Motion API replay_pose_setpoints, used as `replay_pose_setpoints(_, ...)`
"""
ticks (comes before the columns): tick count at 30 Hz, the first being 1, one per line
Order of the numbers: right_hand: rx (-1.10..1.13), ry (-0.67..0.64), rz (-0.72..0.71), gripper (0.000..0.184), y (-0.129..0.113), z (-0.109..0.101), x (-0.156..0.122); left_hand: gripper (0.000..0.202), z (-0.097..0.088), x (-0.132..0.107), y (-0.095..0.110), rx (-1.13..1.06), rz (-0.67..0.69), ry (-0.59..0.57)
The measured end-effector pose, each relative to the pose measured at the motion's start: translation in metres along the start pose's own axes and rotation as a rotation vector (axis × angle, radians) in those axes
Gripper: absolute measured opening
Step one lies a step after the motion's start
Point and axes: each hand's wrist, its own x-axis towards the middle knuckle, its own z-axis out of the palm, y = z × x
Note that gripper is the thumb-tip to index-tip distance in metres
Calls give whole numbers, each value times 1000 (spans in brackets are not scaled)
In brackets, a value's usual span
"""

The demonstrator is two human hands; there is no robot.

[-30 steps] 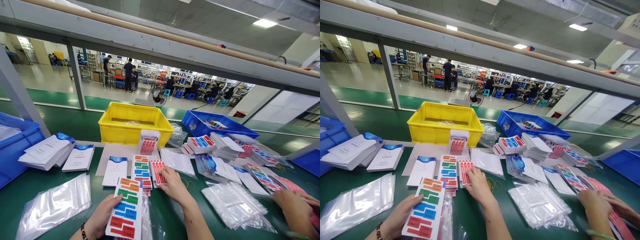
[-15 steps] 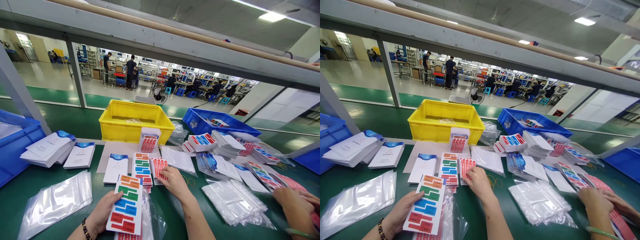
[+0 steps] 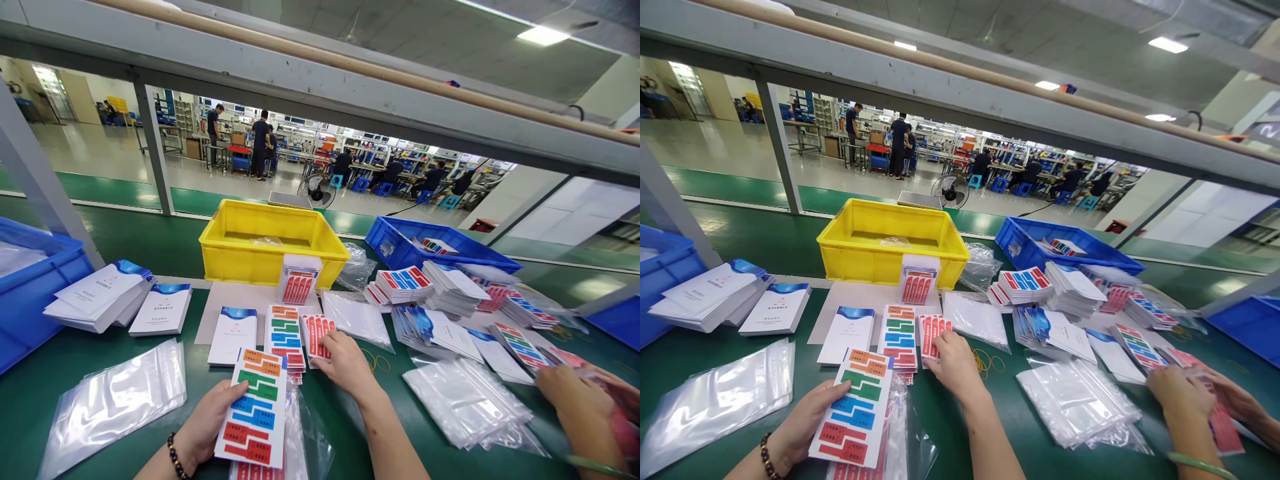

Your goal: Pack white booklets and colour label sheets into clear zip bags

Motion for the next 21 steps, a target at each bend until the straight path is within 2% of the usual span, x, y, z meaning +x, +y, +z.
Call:
replay_pose_setpoints(5, -98, 13, 34, 13, -10, 2, 1, 32, 2, -2, 1, 7, -9, 7)
replay_pose_setpoints(11, -79, 8, 14, 14, -7, 2, 1, 33, 7, -5, 4, 18, -32, 47)
replay_pose_setpoints(21, -144, 20, 36, 15, -13, 4, 2, 34, 7, -5, 4, 9, -32, 44)
